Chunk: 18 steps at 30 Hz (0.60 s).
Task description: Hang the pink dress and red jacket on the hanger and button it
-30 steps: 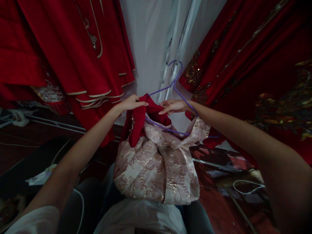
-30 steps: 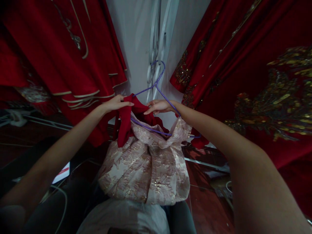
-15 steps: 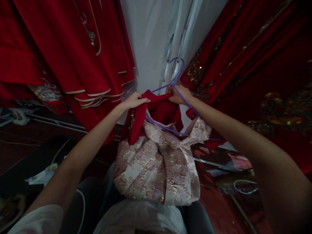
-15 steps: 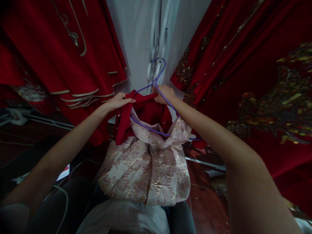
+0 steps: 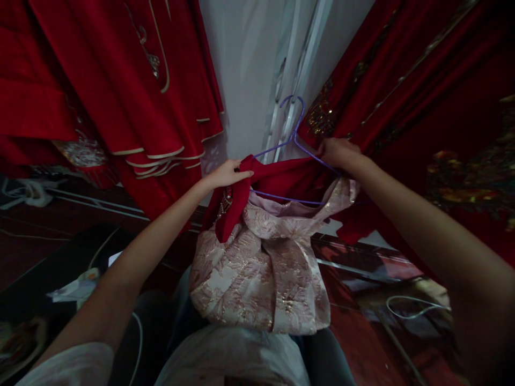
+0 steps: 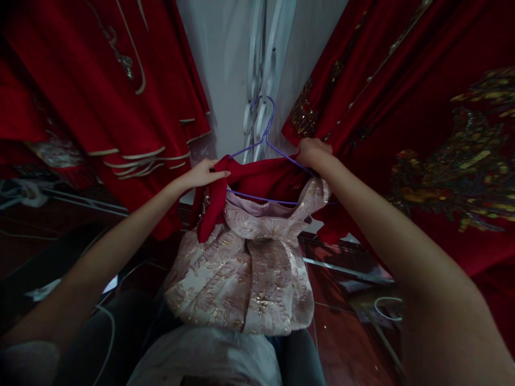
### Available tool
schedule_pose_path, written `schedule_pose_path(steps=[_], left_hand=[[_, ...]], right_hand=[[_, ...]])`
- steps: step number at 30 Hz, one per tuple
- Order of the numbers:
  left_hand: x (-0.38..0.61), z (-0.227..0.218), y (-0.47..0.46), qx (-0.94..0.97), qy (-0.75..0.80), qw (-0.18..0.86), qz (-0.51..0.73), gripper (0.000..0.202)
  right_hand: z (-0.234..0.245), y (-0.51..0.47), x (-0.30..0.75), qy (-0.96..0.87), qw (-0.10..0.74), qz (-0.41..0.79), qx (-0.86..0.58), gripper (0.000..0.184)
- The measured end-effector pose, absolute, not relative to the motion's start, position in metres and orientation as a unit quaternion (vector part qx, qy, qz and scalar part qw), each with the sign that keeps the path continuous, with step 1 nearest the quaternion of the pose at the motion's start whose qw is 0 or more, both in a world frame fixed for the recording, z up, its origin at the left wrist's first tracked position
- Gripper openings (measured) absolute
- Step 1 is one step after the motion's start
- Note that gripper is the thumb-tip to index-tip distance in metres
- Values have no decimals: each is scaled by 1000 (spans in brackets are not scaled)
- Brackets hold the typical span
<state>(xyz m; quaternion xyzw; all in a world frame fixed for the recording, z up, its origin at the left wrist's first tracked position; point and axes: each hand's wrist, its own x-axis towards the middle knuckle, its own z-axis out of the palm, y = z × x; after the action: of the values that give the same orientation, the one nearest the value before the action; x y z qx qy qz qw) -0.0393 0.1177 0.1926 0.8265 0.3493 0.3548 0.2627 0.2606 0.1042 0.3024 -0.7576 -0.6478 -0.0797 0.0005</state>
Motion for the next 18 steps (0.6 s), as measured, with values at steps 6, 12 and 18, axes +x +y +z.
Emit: schedule_pose_path(steps=[6, 12, 18], left_hand=[[-33, 181, 117, 852, 334, 128, 382, 37], [-33, 181, 108, 854, 344, 99, 376, 38], [-33, 179, 105, 847, 351, 105, 386, 38]], right_hand=[[310, 74, 342, -608, 47, -113, -784, 32], [302, 44, 381, -605, 60, -117, -785, 34], [304, 32, 405, -548, 82, -153, -818, 26]])
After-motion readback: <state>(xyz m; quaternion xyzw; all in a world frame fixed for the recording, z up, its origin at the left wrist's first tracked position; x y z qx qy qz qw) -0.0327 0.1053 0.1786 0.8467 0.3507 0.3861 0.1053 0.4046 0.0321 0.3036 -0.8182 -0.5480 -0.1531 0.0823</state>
